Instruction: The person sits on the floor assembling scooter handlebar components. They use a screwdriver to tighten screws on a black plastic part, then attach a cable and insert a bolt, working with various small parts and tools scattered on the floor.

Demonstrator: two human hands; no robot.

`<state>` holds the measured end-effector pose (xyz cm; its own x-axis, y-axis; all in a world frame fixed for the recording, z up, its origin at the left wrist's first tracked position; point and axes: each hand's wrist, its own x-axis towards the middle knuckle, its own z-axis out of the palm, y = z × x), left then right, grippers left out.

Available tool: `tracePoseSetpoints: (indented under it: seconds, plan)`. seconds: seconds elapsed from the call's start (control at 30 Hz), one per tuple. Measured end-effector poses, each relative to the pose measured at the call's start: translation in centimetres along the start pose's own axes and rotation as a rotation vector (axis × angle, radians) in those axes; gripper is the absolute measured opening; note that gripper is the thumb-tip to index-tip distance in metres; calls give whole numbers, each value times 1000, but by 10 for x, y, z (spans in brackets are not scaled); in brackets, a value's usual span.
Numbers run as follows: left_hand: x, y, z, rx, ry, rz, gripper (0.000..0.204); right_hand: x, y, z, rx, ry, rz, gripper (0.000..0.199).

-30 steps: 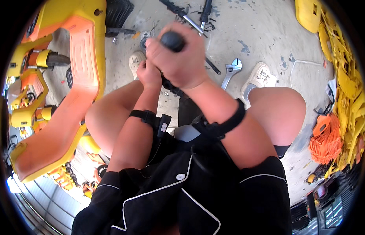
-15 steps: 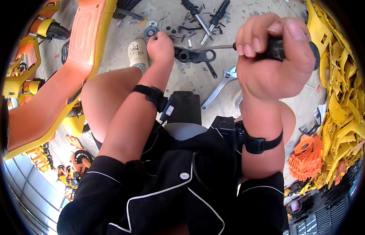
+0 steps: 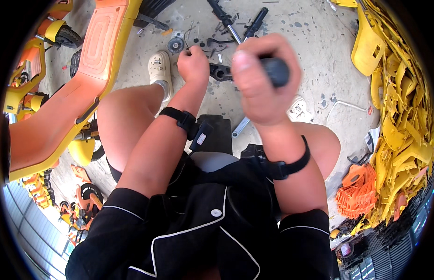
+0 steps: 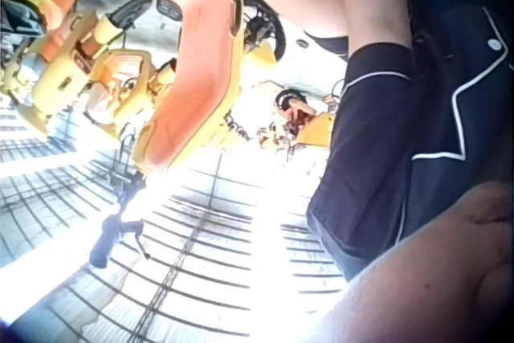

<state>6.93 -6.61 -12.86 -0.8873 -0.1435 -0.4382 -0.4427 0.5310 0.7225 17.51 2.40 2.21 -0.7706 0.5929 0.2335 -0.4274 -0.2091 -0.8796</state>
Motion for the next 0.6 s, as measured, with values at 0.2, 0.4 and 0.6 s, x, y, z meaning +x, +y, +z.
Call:
tracePoseSetpoints:
  seconds: [0.2, 0.4, 0.6]
  plan:
    - [2, 0, -6, -6, 20, -36, 42, -8, 48, 4, -849, -118, -17, 22]
    - [-9, -4, -3, -56, 16, 4, 40, -7, 34, -5, -1144, -259, 749, 33]
    - [-38, -6, 7, -36, -64, -29, 39, -3, 12, -14, -1385, -315, 747, 36]
